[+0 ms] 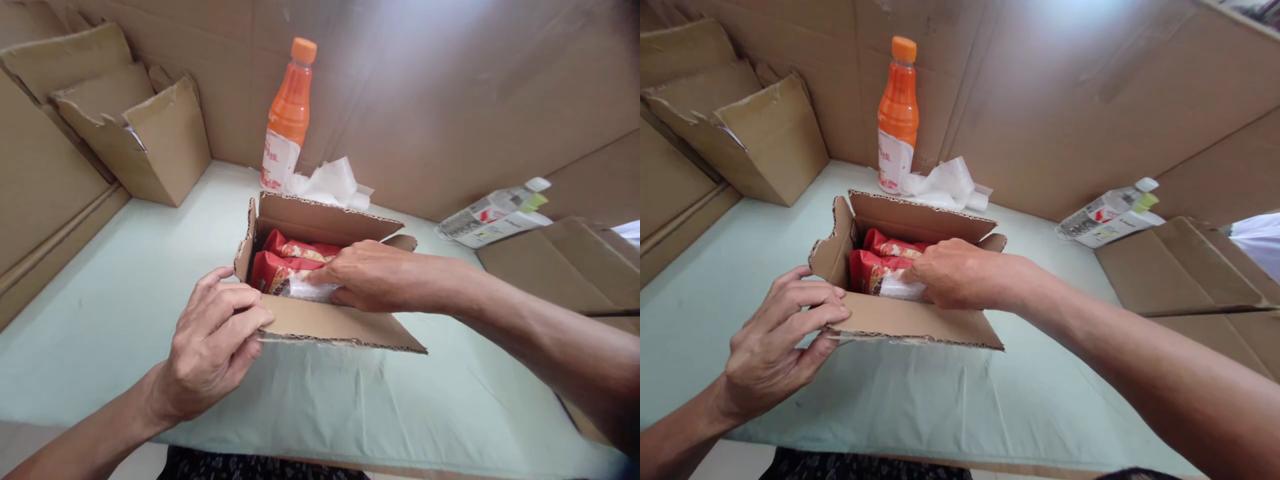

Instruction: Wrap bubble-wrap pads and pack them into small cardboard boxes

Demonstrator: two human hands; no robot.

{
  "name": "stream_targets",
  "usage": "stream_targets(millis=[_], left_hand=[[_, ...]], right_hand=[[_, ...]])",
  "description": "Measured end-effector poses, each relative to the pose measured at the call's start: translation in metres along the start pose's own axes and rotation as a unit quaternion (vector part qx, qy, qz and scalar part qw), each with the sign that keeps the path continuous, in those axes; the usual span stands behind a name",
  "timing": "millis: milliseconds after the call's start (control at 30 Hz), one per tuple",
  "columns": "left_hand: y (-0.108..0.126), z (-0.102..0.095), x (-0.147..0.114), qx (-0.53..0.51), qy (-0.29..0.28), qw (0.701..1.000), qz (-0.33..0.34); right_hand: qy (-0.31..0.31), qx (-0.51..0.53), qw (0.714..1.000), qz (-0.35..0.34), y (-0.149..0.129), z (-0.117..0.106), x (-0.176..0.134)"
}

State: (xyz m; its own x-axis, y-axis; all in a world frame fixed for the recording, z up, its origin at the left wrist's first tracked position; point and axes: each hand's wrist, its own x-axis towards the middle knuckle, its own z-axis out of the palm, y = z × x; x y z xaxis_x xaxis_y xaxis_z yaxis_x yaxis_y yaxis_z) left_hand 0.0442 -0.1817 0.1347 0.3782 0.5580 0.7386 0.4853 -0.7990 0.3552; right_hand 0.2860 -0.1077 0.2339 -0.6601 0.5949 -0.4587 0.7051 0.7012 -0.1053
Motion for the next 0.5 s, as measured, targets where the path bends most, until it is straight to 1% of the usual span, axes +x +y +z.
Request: stream_targets(millis=[133,267,333,500], left_hand=[[0.000,0.001,0.001,0.009,0.005,1.000,-0.006],[-0.002,0.001,0.000,0.013,0.001,1.000,-0.002],[-0.002,0.001,0.000,0.010,0.000,1.000,0.002],[0.000,0.000,0.004,0.017,-0.001,1.000,0.000]], right_hand=[[-0.058,-0.064,0.996,0.031,-0.012,-0.012,0.014],[-0.037,-0.100,0.992,0.063,-0.019,-0.014,0.009],[-0.028,-0.091,0.993,0.064,-0.018,-0.010,0.005],[-0.047,-0.041,0.997,0.055,-0.010,0.002,0.013]])
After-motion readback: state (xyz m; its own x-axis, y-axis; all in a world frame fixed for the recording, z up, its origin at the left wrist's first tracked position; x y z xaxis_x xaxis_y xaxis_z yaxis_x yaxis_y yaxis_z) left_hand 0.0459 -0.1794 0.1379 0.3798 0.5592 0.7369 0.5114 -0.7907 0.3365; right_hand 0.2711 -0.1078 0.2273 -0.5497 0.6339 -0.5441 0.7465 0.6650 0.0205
